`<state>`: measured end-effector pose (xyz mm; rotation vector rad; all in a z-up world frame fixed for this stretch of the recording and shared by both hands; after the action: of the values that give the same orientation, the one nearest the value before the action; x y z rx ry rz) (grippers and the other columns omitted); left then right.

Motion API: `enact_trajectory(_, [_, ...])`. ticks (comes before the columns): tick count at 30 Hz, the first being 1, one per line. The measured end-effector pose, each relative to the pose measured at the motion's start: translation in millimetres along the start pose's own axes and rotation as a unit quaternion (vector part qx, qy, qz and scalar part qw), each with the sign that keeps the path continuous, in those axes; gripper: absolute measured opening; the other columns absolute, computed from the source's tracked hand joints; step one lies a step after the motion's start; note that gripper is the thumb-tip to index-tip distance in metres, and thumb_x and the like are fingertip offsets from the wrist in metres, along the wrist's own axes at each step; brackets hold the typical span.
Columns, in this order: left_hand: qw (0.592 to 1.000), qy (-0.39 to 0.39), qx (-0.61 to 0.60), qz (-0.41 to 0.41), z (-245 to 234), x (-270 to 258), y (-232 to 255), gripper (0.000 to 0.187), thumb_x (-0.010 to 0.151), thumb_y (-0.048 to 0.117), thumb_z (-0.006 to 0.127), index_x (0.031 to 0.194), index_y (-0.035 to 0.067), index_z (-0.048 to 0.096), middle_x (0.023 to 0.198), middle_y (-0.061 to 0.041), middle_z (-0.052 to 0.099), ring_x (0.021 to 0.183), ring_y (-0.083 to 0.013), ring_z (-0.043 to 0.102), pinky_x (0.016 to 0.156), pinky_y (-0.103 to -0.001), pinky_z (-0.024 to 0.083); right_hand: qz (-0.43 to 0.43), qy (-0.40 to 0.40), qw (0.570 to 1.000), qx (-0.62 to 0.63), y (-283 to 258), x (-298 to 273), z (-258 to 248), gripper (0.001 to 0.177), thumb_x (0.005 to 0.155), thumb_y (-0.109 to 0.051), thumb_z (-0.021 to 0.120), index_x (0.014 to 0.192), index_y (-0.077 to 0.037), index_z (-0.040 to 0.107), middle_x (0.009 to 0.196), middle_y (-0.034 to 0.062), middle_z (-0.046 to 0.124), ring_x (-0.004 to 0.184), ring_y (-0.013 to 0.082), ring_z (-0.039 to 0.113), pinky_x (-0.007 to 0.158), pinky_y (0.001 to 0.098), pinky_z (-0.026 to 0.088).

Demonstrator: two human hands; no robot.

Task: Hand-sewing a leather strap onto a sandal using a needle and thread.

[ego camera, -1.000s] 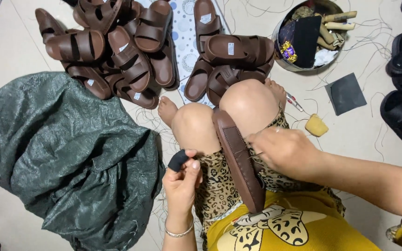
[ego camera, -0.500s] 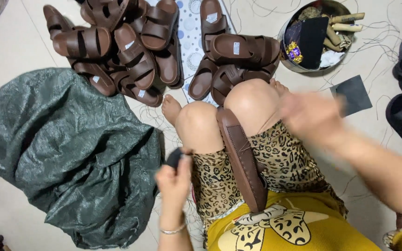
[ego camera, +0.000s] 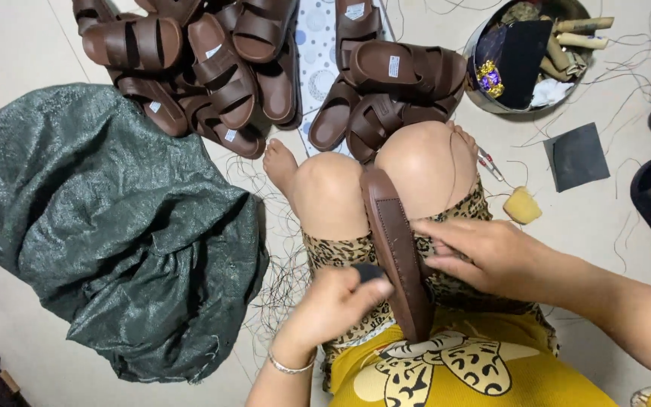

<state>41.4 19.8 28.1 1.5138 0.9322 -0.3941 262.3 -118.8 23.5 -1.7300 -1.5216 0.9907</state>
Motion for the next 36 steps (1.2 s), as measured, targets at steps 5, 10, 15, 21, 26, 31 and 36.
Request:
enact_trajectory(5, [0.934,-0.028,-0.215,0.284,5,-1,9,0.046,0.094,0.023,0.07,0.132,-0.001,0.064,0.08,0.004,0.048,0.066,-0.009,0.045,0.062,-0.024,0.039,0.005,-0.066,0.998,0.017,-15,2,-10,0.004,0.084,-0.017,0.072,0.087,-0.016,0.074,0.076,-0.0036,0.071,0.058,0.0123,0.066,0.055,0.0265,0.056])
enact_trajectory(10, [0.905,0.236,0.217,0.279,13,13,7,0.024,0.088,0.025,0.074,0.093,0.003,0.069,0.084,-0.009,0.058,0.051,-0.0221,0.056,0.046,-0.033,0.048,-0.043,0.007,0.969,0.244,-29,26,-4,0.021,0.095,-0.016,0.059,0.096,-0.001,0.074,0.123,0.0148,0.073,0.1,0.0227,0.076,0.085,0.03,0.061])
enact_trajectory(15, [0.947,0.136,0.084,0.28,22,6,-13,0.042,0.09,0.017,0.067,0.054,0.001,0.052,0.067,-0.01,0.064,0.044,-0.0208,0.049,0.043,-0.031,0.042,0.097,0.073,0.866,0.485,10,28,31,0.03,0.097,-0.007,0.048,0.071,-0.004,0.063,0.071,0.0092,0.071,0.051,0.0119,0.053,0.042,0.0229,0.042])
enact_trajectory(21, [0.926,-0.131,-0.262,0.237,16,11,-82,0.037,0.108,0.02,0.051,0.072,0.013,0.05,0.06,0.003,0.052,0.051,-0.0087,0.047,0.053,-0.022,0.046,0.267,0.019,0.926,0.265,34,22,-12,0.025,0.09,-0.016,0.066,0.073,-0.005,0.08,0.076,0.0055,0.084,0.074,0.0139,0.078,0.078,0.0295,0.065])
enact_trajectory(26, [0.903,0.416,0.028,0.102,-57,-6,-58,0.03,0.092,0.008,0.065,0.12,-0.002,0.063,0.119,-0.01,0.067,0.094,-0.0194,0.064,0.083,-0.03,0.053,0.122,0.108,0.982,-0.097,10,4,-54,0.054,0.092,-0.004,0.059,0.145,0.001,0.057,0.103,0.0133,0.061,0.09,0.0235,0.055,0.079,0.0341,0.047])
enact_trajectory(31, [0.928,0.252,-0.102,0.255,-20,7,1,0.055,0.081,0.006,0.077,0.131,0.002,0.054,0.137,-0.014,0.057,0.107,-0.0191,0.067,0.074,-0.023,0.061,0.004,-0.076,0.985,-0.158,-3,-2,-19,0.063,0.08,-0.02,0.072,0.14,-0.034,0.056,0.085,-0.0048,0.061,0.055,0.0114,0.057,0.046,0.027,0.049])
enact_trajectory(36, [0.958,0.064,0.046,0.274,-10,24,19,0.091,0.077,0.024,0.083,0.152,0.003,0.036,0.163,-0.025,0.034,0.15,-0.0385,0.039,0.118,-0.043,0.039,-0.041,-0.073,0.977,-0.196,-2,3,-12,0.055,0.084,-0.029,0.072,0.137,-0.036,0.057,0.073,-0.0021,0.057,0.045,0.0157,0.052,0.04,0.0326,0.043])
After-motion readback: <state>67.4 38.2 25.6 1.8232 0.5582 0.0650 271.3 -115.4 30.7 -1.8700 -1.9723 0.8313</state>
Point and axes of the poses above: each hand's wrist, its own x-axis towards the middle knuckle, its own z-axis out of the palm, y = z × x, the point moved 2 cm from there along x, towards the middle knuckle
